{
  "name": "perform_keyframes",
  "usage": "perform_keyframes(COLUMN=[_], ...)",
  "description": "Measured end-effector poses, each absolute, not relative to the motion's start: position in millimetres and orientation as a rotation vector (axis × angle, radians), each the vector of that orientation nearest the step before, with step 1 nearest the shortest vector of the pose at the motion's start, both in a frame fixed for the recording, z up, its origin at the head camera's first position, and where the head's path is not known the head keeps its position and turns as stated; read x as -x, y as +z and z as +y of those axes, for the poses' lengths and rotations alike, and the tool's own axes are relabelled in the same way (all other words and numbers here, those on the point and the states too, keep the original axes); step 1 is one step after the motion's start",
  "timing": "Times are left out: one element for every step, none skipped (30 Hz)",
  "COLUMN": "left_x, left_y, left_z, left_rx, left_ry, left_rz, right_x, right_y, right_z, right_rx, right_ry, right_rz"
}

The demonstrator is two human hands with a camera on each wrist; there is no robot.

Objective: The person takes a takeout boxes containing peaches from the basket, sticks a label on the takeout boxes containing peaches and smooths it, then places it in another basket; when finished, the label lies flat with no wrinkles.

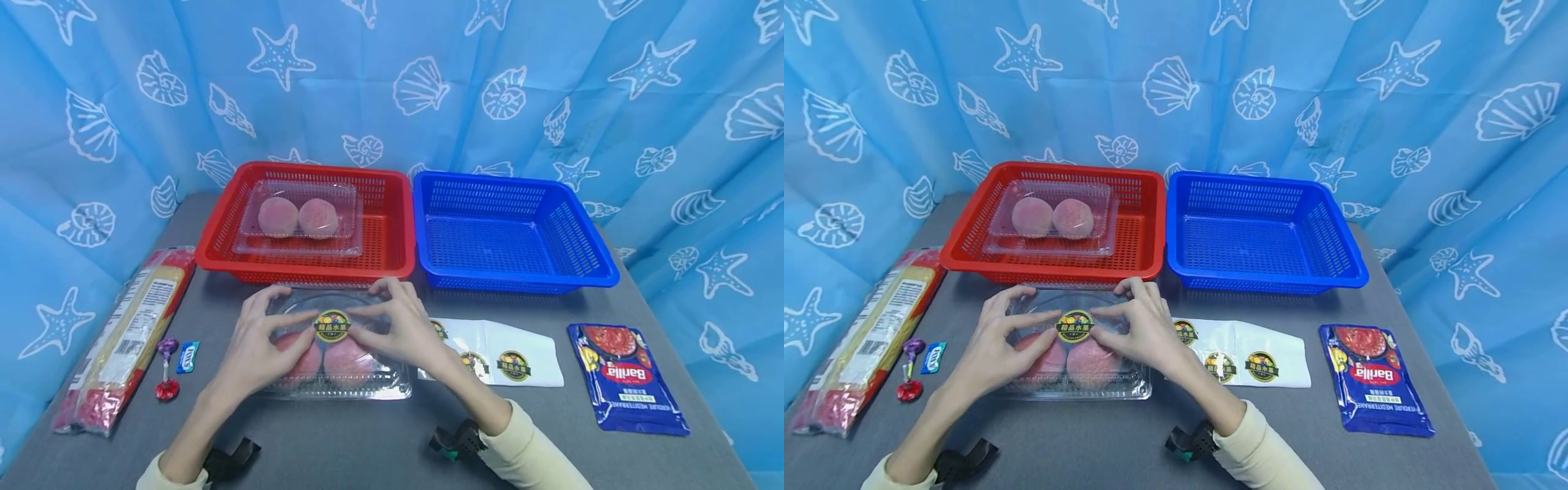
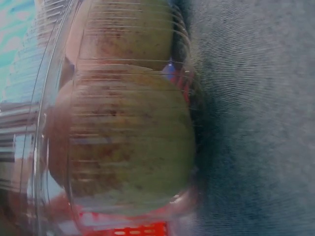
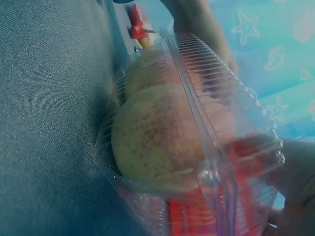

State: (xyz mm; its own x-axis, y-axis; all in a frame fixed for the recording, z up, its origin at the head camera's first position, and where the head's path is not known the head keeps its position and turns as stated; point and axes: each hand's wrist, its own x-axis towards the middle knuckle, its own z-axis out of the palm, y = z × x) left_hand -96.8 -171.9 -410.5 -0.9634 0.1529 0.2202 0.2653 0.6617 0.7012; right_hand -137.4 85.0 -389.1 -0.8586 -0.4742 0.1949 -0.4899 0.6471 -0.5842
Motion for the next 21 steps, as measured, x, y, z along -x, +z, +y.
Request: perform_keyframes(left_x=[96.5, 96.2, 95.5, 94.4, 93.2, 91.6, 90.4, 89.2, 87.8, 86.4, 85.4, 84.4, 83.5, 82.8, 82.0, 81.5, 81.0, 80.6, 80.2, 79.9, 79.4], left_y=[-411.5, -412.5, -413.2, -413.2, -413.6, -413.8, -414.0, -414.6, -415.2, -415.8, -416.7, -417.2, -417.3, -417.0, -416.3, -415.7, -415.0, -414.2, -413.4, -412.7, -412.0], left_z=[-173.3, -174.8, -176.6, -178.3, -180.2, -182.2, -183.9, -185.3, -186.6, -187.3, -188.0, -188.4, -188.4, -188.2, -187.9, -187.2, -186.3, -185.4, -184.2, -183.0, -181.9], left_rx=[0.341, 0.336, 0.331, 0.323, 0.308, 0.294, 0.283, 0.276, 0.268, 0.261, 0.257, 0.259, 0.259, 0.259, 0.264, 0.267, 0.270, 0.272, 0.271, 0.272, 0.271], left_ry=[-1.219, -1.251, -1.284, -1.308, -1.325, -1.339, -1.347, -1.352, -1.350, -1.350, -1.356, -1.362, -1.369, -1.379, -1.383, -1.391, -1.401, -1.412, -1.420, -1.423, -1.422], left_rz=[-2.728, -2.726, -2.728, -2.737, -2.754, -2.775, -2.796, -2.815, -2.834, -2.848, -2.854, -2.850, -2.848, -2.844, -2.838, -2.834, -2.834, -2.836, -2.843, -2.847, -2.851], right_x=[137.2, 136.6, 135.5, 133.8, 131.9, 129.5, 127.0, 124.0, 120.9, 117.4, 114.5, 111.7, 109.1, 106.7, 104.6, 102.5, 100.8, 99.1, 97.1, 95.0, 93.0], right_y=[-389.2, -388.8, -388.8, -388.8, -389.3, -389.9, -390.8, -391.8, -393.3, -394.6, -396.4, -397.9, -399.6, -401.3, -403.3, -405.2, -407.3, -408.9, -410.4, -411.6, -412.2], right_z=[86.7, 88.9, 91.8, 94.9, 98.5, 102.5, 107.2, 111.9, 116.6, 121.0, 125.2, 128.7, 131.4, 133.4, 134.6, 135.2, 135.3, 134.8, 134.0, 133.1, 132.0], right_rx=[-0.841, -0.852, -0.858, -0.855, -0.845, -0.827, -0.807, -0.780, -0.744, -0.708, -0.673, -0.645, -0.611, -0.570, -0.523, -0.486, -0.451, -0.419, -0.379, -0.341, -0.308], right_ry=[1.050, 1.089, 1.128, 1.156, 1.191, 1.231, 1.267, 1.308, 1.364, 1.422, 1.494, 1.593, 1.709, 1.835, 1.940, 2.028, 2.120, 2.214, 2.282, 2.331, 2.373], right_rz=[-2.826, -2.833, -2.834, -2.839, -2.842, -2.847, -2.855, -2.866, -2.875, -2.895, -2.917, -2.939, -2.961, -2.977, -2.986, -2.986, -2.974, -2.948, -2.922, -2.892, -2.849])
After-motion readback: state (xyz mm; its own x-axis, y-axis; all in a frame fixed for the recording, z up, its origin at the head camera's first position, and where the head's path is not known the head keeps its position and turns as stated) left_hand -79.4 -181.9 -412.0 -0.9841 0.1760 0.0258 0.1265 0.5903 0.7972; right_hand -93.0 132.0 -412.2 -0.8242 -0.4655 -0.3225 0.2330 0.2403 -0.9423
